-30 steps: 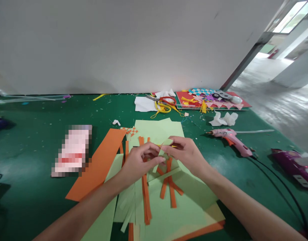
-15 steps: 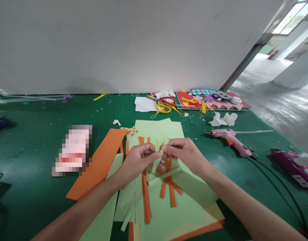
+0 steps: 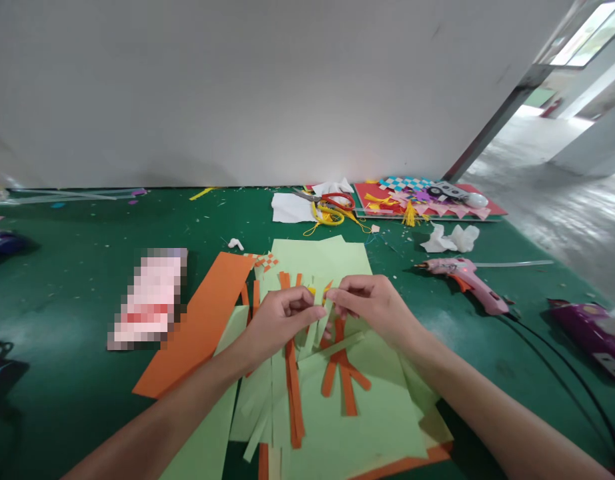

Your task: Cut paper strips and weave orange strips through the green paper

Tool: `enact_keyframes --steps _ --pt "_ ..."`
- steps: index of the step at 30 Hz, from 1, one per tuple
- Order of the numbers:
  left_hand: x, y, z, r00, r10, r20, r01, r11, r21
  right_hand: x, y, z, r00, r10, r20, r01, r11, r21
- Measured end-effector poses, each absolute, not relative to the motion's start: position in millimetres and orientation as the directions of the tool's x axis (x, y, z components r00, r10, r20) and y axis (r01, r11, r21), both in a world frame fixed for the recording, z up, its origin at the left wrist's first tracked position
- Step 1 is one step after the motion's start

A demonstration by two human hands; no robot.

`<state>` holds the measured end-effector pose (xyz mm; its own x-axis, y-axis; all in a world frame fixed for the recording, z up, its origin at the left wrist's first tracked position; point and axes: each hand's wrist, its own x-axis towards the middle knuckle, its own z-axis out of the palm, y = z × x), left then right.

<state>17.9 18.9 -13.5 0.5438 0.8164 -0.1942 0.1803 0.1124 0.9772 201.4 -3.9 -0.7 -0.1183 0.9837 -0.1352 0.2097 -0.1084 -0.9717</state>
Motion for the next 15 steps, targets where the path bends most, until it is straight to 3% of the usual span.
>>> enact_keyframes --steps 8,11,13,15 --pt "23 21 -20 0.537 0.827 -0.169 0.262 0.027 0.965 207 0 -6 -0.197 0.974 -0.11 0.291 -0.049 -0.955" --pt "24 20 -23 0.555 0.811 -0.186 0.282 0.026 0.959 217 -2 8 -0.114 0.993 -0.044 0.348 -0.001 -0.937" --pt "24 20 -24 0.566 0.802 -0.189 0.292 0.019 0.956 226 -5 17 -0.128 0.989 -0.076 0.404 -0.018 -0.915" --pt "24 19 -25 0.562 0.808 -0.175 0.289 0.006 0.957 234 -9 20 -0.255 0.95 -0.182 0.51 -0.029 -0.86"
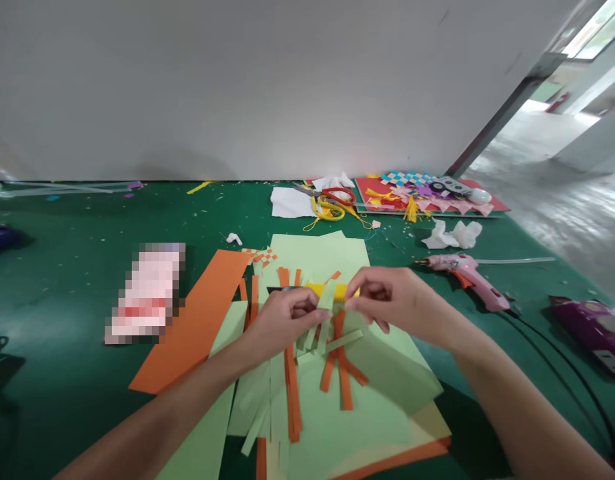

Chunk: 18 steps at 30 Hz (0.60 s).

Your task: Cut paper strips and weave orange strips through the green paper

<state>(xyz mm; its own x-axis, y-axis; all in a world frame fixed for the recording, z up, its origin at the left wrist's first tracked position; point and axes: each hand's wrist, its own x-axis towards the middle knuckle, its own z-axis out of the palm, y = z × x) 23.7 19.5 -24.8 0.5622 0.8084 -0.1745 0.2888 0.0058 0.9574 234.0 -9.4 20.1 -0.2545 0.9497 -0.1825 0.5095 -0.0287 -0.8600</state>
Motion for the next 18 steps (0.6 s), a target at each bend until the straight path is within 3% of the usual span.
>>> enact_keyframes --steps 3,7,18 --pt "23 19 -24 0.55 0.82 -0.16 0.27 0.006 0.963 241 -14 13 -0.42 0.838 -0.349 0.677 0.033 -0.735" --pt "22 19 -21 0.549 0.819 -0.169 0.261 0.025 0.965 241 -16 -3 -0.446 0.849 -0.281 0.772 0.206 -0.602" --pt "22 20 -22 0.545 0.816 -0.192 0.279 0.04 0.959 242 -8 2 -0.462 0.796 -0.392 0.803 0.187 -0.567"
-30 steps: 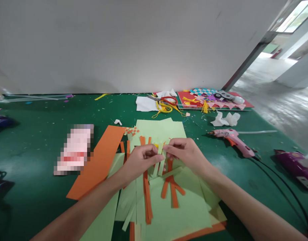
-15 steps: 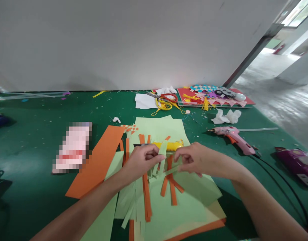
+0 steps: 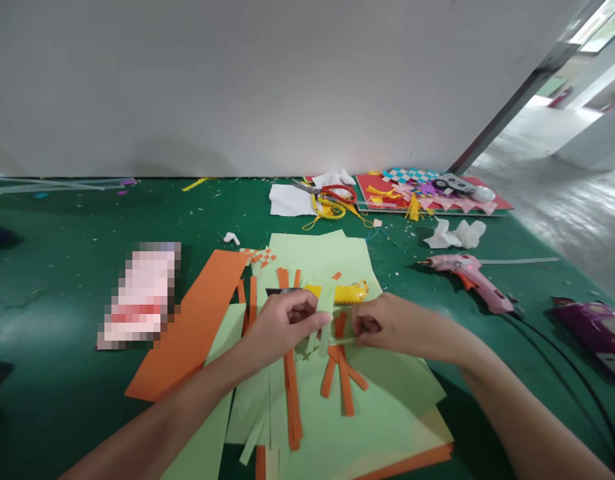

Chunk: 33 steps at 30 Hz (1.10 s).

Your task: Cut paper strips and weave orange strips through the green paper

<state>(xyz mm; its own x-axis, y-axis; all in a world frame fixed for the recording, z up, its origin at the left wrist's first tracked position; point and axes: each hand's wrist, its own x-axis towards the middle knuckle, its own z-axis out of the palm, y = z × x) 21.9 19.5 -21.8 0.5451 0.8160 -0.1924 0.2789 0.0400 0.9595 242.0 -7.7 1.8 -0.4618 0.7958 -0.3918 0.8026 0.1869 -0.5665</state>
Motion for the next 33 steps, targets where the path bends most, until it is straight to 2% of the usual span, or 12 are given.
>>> enact_keyframes --steps 5,8,16,22,26,29,31,33 --pt "19 17 -23 0.517 0.844 -0.14 0.196 0.042 0.98 247 -4 3 -0.407 0.822 -0.398 0.805 0.117 -0.582" --pt "18 14 -23 0.558 0.822 -0.119 0.16 0.034 0.987 249 -3 3 -0.374 0.846 -0.381 0.798 0.085 -0.596" --pt "19 12 -25 0.541 0.84 -0.05 0.249 -0.103 0.963 248 -4 4 -0.327 0.888 -0.323 0.825 0.102 -0.556" --pt "21 14 -22 0.488 0.862 -0.138 0.188 0.051 0.981 248 -2 1 -0.328 0.884 -0.334 0.84 0.112 -0.53" --pt "18 18 -17 0.53 0.837 -0.139 0.195 0.04 0.98 248 -2 1 -0.34 0.874 -0.346 0.831 0.108 -0.546" --pt "13 21 -18 0.569 0.817 -0.096 0.284 -0.086 0.955 247 -3 2 -0.339 0.875 -0.347 0.835 0.11 -0.539" --pt "10 22 -20 0.618 0.786 0.019 0.359 -0.304 0.882 247 -4 4 -0.331 0.879 -0.343 0.841 0.11 -0.53" --pt "6 23 -21 0.691 0.703 0.168 0.382 -0.553 0.741 248 -5 5 -0.325 0.881 -0.343 0.843 0.105 -0.528"
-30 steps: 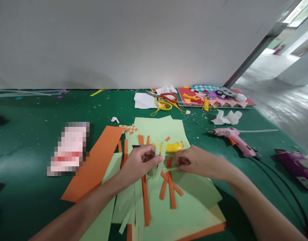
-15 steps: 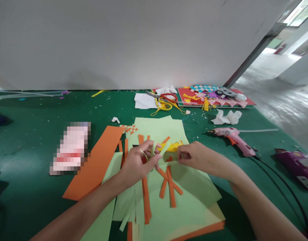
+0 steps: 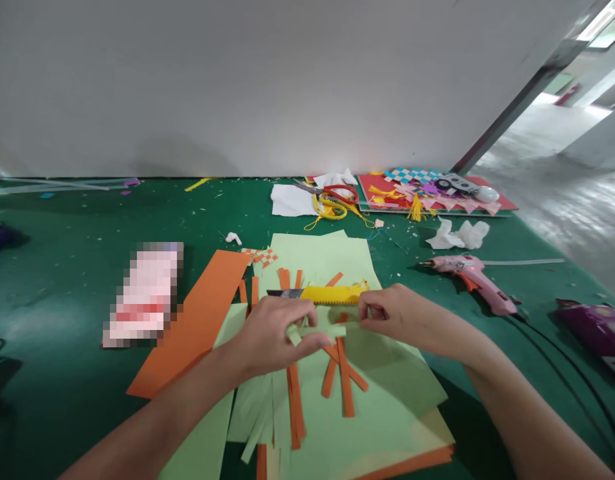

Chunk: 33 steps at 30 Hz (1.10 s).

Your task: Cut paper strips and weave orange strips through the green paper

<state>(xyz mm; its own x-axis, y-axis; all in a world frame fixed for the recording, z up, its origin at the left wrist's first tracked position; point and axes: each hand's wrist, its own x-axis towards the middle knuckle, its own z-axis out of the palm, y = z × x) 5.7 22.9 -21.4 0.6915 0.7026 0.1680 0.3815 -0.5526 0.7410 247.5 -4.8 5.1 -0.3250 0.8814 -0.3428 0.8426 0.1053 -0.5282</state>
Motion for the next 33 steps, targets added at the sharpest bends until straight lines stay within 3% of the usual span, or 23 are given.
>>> enact_keyframes --steps 2,7,10,13,16,21,25,29,33 --pt "3 23 -21 0.734 0.623 0.272 0.35 -0.689 0.634 249 -5 7 -0.319 0.884 -0.343 0.837 0.093 -0.539" --pt "4 20 -16 0.689 0.572 0.446 0.257 -0.768 0.587 254 -2 10 -0.238 0.919 -0.314 0.77 -0.019 -0.638" --pt "6 18 -20 0.71 0.466 0.528 0.332 -0.882 0.334 255 0 11 -0.187 0.945 -0.27 0.714 -0.058 -0.698" --pt "8 20 -25 0.797 0.397 0.455 0.379 -0.916 0.134 255 1 10 -0.178 0.95 -0.257 0.665 -0.076 -0.743" --pt "7 24 -28 0.774 0.428 0.466 0.4 -0.902 0.164 255 1 9 -0.166 0.958 -0.232 0.606 -0.086 -0.791" --pt "6 27 -28 0.606 0.463 0.647 0.371 -0.884 0.285 252 0 14 -0.127 0.962 -0.241 0.463 -0.157 -0.872" --pt "9 24 -27 0.543 0.393 0.742 0.368 -0.906 0.211 241 -3 16 -0.185 0.937 -0.296 0.389 -0.207 -0.898" --pt "11 22 -26 0.64 0.341 0.688 0.366 -0.923 0.117 228 -6 11 -0.296 0.899 -0.323 0.364 -0.207 -0.908" --pt "12 21 -27 0.716 0.362 0.597 0.37 -0.922 0.115 222 -8 9 -0.354 0.875 -0.33 0.317 -0.22 -0.923"
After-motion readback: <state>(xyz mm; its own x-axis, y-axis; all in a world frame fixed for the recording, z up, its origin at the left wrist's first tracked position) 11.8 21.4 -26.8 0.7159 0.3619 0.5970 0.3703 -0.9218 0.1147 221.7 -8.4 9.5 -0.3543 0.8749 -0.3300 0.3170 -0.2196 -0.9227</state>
